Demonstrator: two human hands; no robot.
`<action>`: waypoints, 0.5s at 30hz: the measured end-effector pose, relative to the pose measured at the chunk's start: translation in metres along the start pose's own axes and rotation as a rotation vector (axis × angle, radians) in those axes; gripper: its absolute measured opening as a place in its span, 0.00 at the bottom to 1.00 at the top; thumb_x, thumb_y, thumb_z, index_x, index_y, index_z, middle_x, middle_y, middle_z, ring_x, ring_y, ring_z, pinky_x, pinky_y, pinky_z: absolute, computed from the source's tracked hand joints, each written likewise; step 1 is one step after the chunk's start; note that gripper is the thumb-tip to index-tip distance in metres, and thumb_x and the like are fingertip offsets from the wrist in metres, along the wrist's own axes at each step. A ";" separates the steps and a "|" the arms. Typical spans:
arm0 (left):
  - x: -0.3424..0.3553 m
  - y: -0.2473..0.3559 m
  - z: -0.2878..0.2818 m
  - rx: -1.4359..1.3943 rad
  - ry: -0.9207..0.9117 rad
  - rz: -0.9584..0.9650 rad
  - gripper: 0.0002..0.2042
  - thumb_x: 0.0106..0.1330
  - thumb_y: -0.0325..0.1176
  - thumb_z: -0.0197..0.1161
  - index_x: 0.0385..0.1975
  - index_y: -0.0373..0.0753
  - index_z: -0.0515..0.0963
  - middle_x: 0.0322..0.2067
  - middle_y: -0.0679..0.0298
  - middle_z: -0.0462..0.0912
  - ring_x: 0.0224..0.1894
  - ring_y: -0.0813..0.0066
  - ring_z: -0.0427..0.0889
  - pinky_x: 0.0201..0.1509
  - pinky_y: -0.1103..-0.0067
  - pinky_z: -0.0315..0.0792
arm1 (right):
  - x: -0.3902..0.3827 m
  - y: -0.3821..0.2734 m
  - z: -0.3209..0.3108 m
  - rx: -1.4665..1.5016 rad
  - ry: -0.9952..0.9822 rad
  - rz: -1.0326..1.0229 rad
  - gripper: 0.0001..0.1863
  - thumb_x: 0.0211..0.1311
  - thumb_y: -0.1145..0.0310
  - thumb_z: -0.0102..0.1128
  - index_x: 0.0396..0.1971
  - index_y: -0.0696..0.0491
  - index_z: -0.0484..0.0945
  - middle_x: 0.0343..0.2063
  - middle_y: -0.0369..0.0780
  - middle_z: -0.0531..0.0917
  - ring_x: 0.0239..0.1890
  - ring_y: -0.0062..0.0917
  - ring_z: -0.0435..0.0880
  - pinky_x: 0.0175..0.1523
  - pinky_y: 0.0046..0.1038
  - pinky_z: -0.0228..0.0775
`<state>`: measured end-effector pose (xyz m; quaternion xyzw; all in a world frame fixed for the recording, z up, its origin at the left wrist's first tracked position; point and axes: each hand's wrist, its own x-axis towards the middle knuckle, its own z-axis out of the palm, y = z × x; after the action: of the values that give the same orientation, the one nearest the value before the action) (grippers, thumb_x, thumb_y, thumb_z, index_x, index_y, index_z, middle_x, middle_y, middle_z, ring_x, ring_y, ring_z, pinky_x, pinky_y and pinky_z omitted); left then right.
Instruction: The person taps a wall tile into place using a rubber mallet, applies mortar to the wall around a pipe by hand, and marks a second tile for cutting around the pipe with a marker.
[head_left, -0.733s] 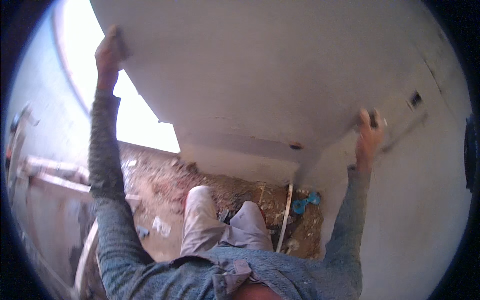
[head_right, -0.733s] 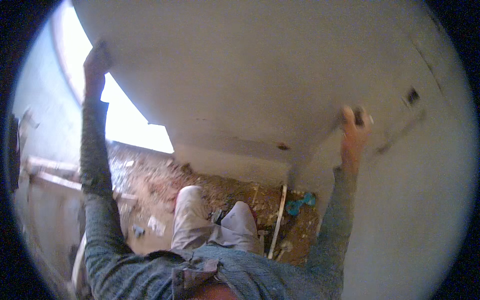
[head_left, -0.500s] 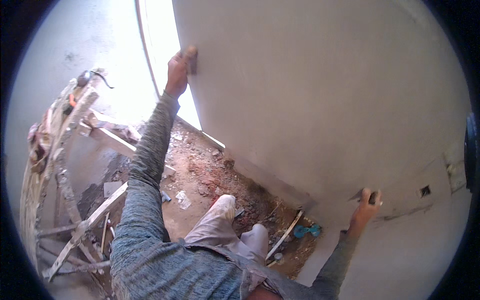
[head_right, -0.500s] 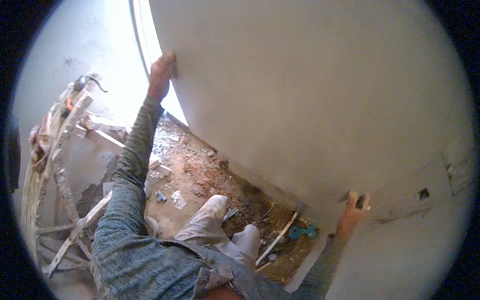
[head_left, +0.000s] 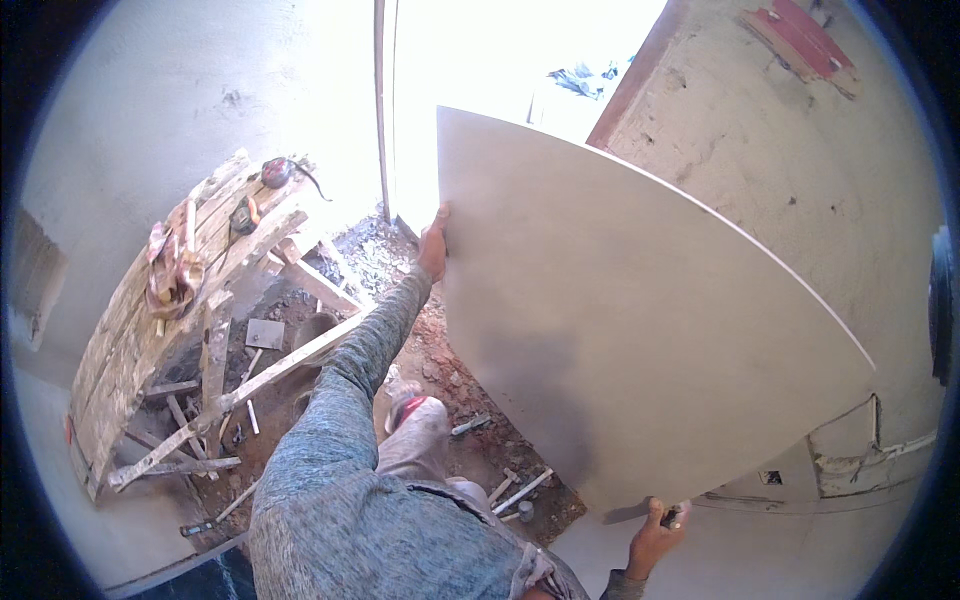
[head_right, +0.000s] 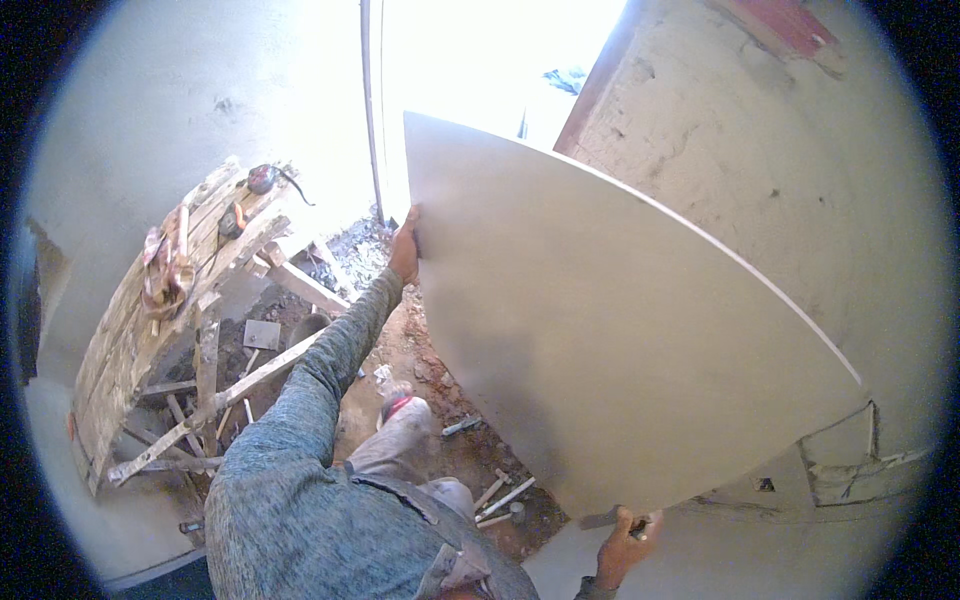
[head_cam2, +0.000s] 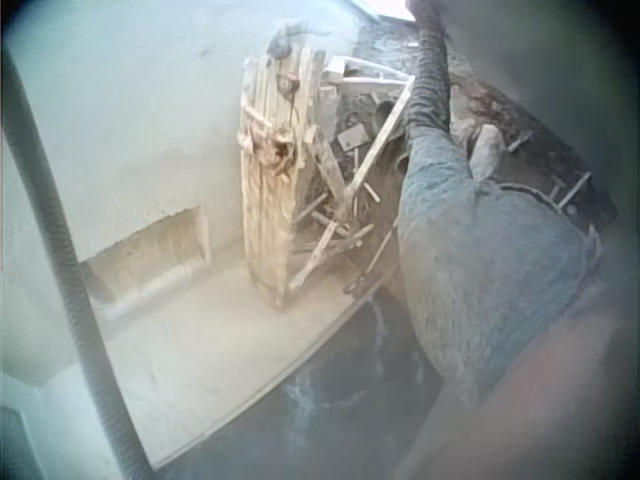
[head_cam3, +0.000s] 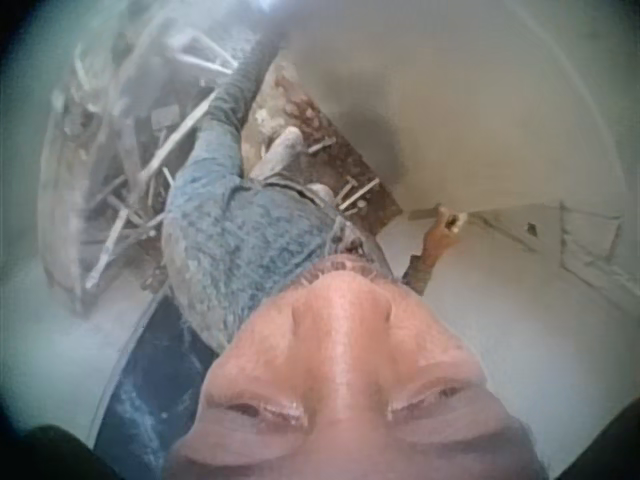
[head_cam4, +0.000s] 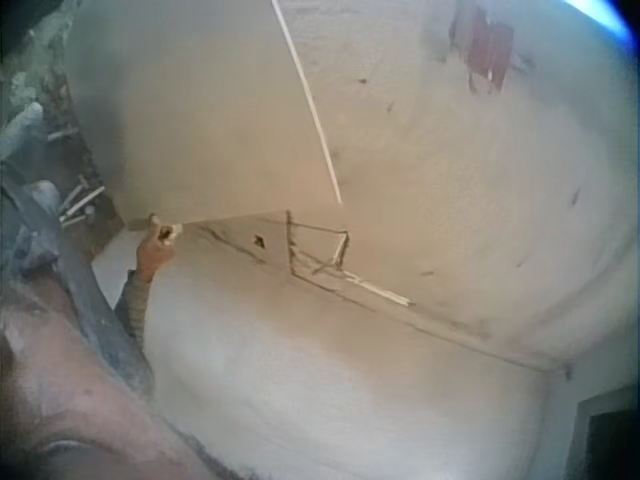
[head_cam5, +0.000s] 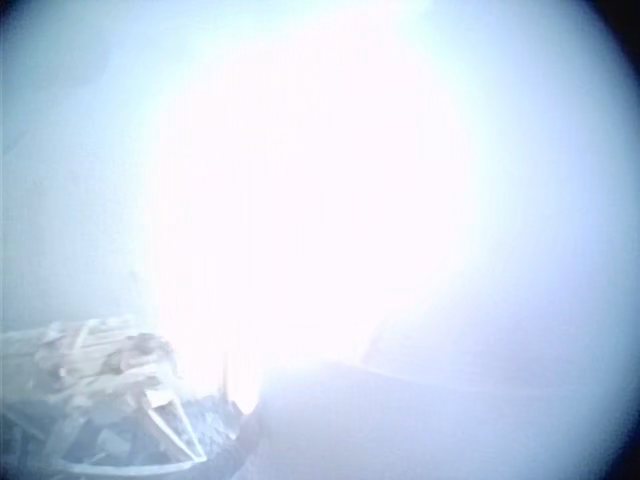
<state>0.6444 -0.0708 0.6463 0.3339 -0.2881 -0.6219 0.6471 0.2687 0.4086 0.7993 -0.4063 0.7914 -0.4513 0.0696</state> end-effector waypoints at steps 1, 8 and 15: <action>0.010 -0.006 -0.005 -0.040 0.008 -0.046 0.33 0.68 0.57 0.53 0.57 0.30 0.69 0.50 0.55 0.76 0.51 0.68 0.76 0.55 0.73 0.71 | -0.001 -0.008 0.005 -0.055 0.011 -0.018 0.18 0.61 0.59 0.64 0.31 0.57 0.68 0.23 0.30 0.66 0.26 0.16 0.62 0.31 0.22 0.57; 0.112 -0.031 -0.043 -0.151 0.068 -0.170 0.33 0.69 0.58 0.49 0.60 0.32 0.66 0.56 0.56 0.73 0.57 0.64 0.74 0.62 0.71 0.68 | 0.005 -0.108 0.083 -0.221 -0.085 -0.159 0.19 0.60 0.57 0.65 0.29 0.57 0.69 0.21 0.37 0.67 0.22 0.25 0.64 0.29 0.28 0.58; 0.220 -0.020 -0.066 -0.037 0.164 -0.262 0.38 0.68 0.64 0.42 0.59 0.30 0.67 0.51 0.52 0.76 0.52 0.63 0.78 0.58 0.71 0.73 | 0.026 -0.211 0.169 -0.176 -0.113 -0.274 0.20 0.56 0.55 0.68 0.26 0.55 0.71 0.22 0.41 0.72 0.23 0.33 0.71 0.27 0.31 0.60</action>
<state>0.6976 -0.2855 0.5811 0.4063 -0.1769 -0.6768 0.5879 0.4544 0.2235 0.8697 -0.5396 0.7600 -0.3620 0.0160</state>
